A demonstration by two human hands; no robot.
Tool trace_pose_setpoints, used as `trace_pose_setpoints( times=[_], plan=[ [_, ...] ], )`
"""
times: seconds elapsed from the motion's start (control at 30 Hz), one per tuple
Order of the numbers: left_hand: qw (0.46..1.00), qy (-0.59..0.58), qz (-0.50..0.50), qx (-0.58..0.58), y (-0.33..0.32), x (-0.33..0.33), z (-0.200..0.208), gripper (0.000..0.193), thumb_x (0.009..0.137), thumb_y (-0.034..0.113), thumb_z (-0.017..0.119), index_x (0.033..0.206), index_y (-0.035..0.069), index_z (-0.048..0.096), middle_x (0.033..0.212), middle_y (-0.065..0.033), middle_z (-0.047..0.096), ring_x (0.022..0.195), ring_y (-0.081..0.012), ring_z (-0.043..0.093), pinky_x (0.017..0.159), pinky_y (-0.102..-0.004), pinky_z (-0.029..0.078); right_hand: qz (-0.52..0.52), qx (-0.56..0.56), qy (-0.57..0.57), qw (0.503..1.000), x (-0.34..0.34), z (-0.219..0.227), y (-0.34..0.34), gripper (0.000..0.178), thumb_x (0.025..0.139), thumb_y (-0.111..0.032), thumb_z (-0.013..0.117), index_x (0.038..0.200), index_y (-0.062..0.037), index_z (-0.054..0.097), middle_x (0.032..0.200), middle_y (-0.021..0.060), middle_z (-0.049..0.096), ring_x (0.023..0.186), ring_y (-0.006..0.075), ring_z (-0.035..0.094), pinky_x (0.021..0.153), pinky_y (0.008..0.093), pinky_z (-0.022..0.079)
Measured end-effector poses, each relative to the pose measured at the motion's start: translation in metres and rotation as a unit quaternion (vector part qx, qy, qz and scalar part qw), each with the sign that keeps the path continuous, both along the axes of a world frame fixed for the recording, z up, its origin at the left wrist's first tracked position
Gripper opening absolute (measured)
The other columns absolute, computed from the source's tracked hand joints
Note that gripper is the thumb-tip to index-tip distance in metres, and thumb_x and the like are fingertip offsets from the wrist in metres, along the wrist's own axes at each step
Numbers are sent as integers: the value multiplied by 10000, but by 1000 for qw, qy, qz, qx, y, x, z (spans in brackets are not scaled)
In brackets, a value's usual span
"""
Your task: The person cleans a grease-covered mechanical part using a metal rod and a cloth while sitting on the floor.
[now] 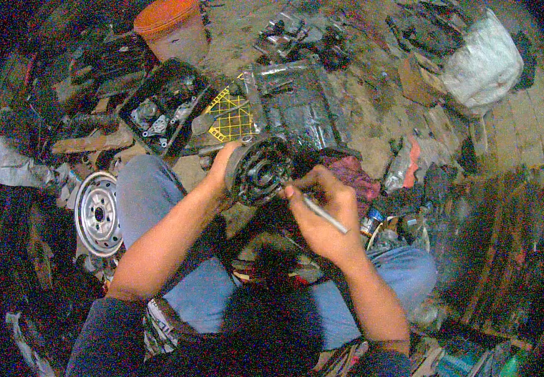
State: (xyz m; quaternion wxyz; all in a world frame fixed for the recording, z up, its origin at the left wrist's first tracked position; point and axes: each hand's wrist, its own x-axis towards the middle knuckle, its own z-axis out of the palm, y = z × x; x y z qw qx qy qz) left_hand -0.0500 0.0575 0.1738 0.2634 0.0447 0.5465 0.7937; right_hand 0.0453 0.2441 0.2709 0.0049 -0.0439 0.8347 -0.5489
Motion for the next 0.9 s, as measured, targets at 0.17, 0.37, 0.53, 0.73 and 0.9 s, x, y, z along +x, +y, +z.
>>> trace_pose_setpoints(
  times=[0.17, 0.37, 0.53, 0.73, 0.9],
  plan=[
    [998, 32, 14, -57, 6, 10, 24, 336, 991, 207, 435, 1119, 3, 669, 1008, -143, 724, 853, -235, 709, 782, -375, 593, -36, -102, -10, 994, 0, -4, -1, 101, 892, -121, 682, 866, -31, 643, 776, 80, 685, 725, 125, 623, 661, 285, 483],
    [997, -71, 16, 37, 2, 4, 11, 416, 985, 236, 389, 1192, -37, 625, 1058, -192, 710, 890, -289, 710, 820, -417, 593, -20, -117, -89, 989, -2, 6, 1, 68, 922, -76, 644, 878, -26, 626, 822, 84, 713, 703, 137, 626, 666, 287, 497],
    [1000, -4, -4, 25, -2, -3, -12, 412, 1002, 231, 364, 1219, -21, 609, 1060, -194, 708, 915, -302, 707, 856, -408, 587, 6, -154, -207, 966, -1, 8, 1, 74, 954, -108, 623, 928, -41, 608, 829, 81, 722, 588, 84, 562, 529, 248, 435],
    [955, 185, 50, -228, 5, -4, -34, 325, 1002, 154, 413, 1207, 15, 623, 1065, -127, 712, 916, -222, 693, 857, -361, 570, 16, -204, -144, 968, 2, -5, -7, 94, 980, -94, 573, 985, -22, 512, 826, 139, 716, 566, 115, 577, 491, 275, 483],
    [880, 301, 121, -347, 8, 11, 5, 409, 825, 110, 640, 1232, 76, 653, 1016, -210, 709, 963, -367, 681, 870, -398, 520, -13, -262, -165, 951, -2, -12, 0, 109, 977, -121, 557, 1004, -25, 511, 847, 201, 701, 615, 201, 628, 532, 321, 526]
  ],
)
